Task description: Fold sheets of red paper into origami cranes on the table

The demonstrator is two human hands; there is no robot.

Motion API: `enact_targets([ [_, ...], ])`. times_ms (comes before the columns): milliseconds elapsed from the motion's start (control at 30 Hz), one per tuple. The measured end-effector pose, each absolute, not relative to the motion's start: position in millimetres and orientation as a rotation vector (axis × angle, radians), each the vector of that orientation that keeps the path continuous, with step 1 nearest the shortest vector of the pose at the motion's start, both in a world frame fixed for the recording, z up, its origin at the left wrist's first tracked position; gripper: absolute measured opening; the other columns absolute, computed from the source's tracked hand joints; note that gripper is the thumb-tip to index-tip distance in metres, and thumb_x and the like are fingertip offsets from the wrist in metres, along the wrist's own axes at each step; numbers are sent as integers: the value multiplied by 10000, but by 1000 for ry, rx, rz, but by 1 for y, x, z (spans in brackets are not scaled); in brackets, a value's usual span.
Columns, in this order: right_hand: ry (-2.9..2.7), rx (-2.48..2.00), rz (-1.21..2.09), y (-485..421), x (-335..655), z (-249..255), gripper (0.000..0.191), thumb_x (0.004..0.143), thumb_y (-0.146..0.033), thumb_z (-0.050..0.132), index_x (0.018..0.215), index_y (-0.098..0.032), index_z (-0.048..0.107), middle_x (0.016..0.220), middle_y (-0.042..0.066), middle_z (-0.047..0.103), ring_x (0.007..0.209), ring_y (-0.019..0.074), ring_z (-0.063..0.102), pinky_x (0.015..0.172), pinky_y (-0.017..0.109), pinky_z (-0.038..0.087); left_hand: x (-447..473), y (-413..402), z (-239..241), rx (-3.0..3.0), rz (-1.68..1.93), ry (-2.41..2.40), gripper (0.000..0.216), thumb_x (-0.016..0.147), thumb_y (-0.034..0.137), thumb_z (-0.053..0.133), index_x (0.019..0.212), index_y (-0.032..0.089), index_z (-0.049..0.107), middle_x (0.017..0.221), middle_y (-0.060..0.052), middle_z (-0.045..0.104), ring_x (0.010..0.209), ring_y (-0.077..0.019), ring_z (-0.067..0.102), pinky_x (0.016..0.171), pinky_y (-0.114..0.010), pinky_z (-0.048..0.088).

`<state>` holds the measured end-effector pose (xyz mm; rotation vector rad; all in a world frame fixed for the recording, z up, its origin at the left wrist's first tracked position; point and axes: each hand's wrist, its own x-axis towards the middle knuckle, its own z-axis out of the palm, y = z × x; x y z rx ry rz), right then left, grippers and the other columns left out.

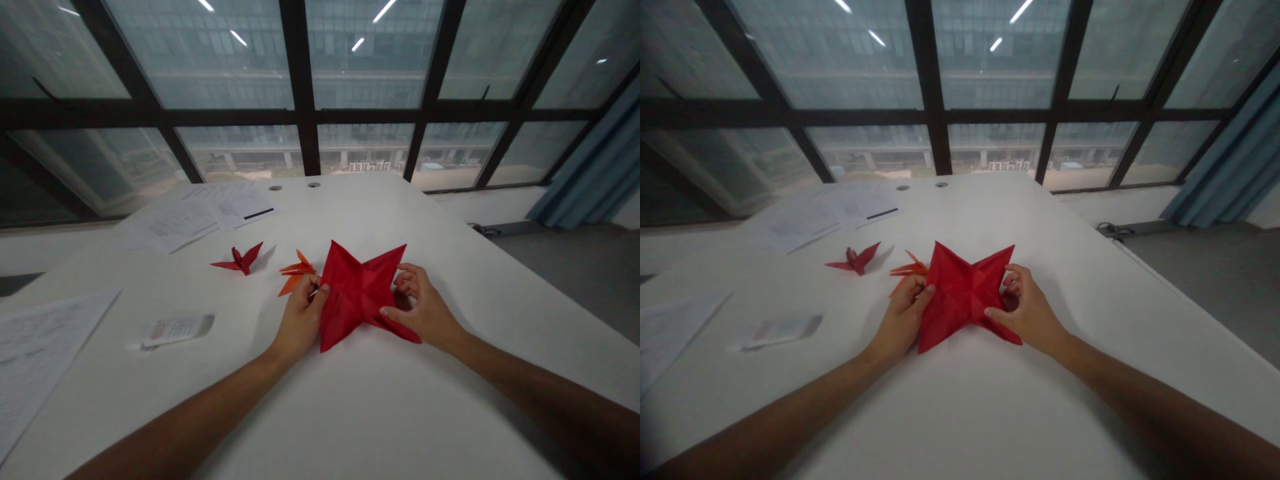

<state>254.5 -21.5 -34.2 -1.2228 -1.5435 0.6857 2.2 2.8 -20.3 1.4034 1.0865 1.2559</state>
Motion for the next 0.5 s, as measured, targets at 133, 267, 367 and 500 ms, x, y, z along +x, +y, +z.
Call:
enact_targets([
  [133, -1537, -1245, 653, -18, 257, -40, 626, 778, -186, 739, 1342, -254, 478, 973, 15, 644, 841, 203, 659, 812, 391, 562, 2, 3, -18, 1364, 1252, 1090, 187, 950, 375, 617, 875, 219, 547, 833, 18, 625, 706, -143, 575, 635, -250, 463],
  [267, -1335, -1235, 835, -12, 264, -38, 499, 802, -230, 722, 1263, -256, 532, 856, -18, 650, 773, 188, 649, 736, 341, 531, 2, 5, -18, 1261, 1273, 1073, 179, 915, 366, 648, 883, 215, 559, 850, 10, 640, 716, -145, 596, 650, -256, 480],
  [367, -1140, -1198, 964, -9, 268, -33, 495, 759, -303, 780, 1202, -273, 563, 861, -32, 643, 762, 180, 645, 706, 317, 532, 3, 6, -18, 1205, 1298, 1093, 197, 887, 375, 671, 888, 208, 567, 876, 2, 652, 745, -151, 613, 685, -264, 493],
  [500, -1016, -1170, 1067, -6, 270, -26, 499, 727, -324, 787, 1167, -310, 552, 876, -52, 635, 717, 175, 658, 672, 322, 551, 3, 9, -23, 1202, 1304, 1103, 207, 866, 365, 674, 865, 200, 549, 840, 3, 641, 728, -148, 598, 677, -258, 479],
])
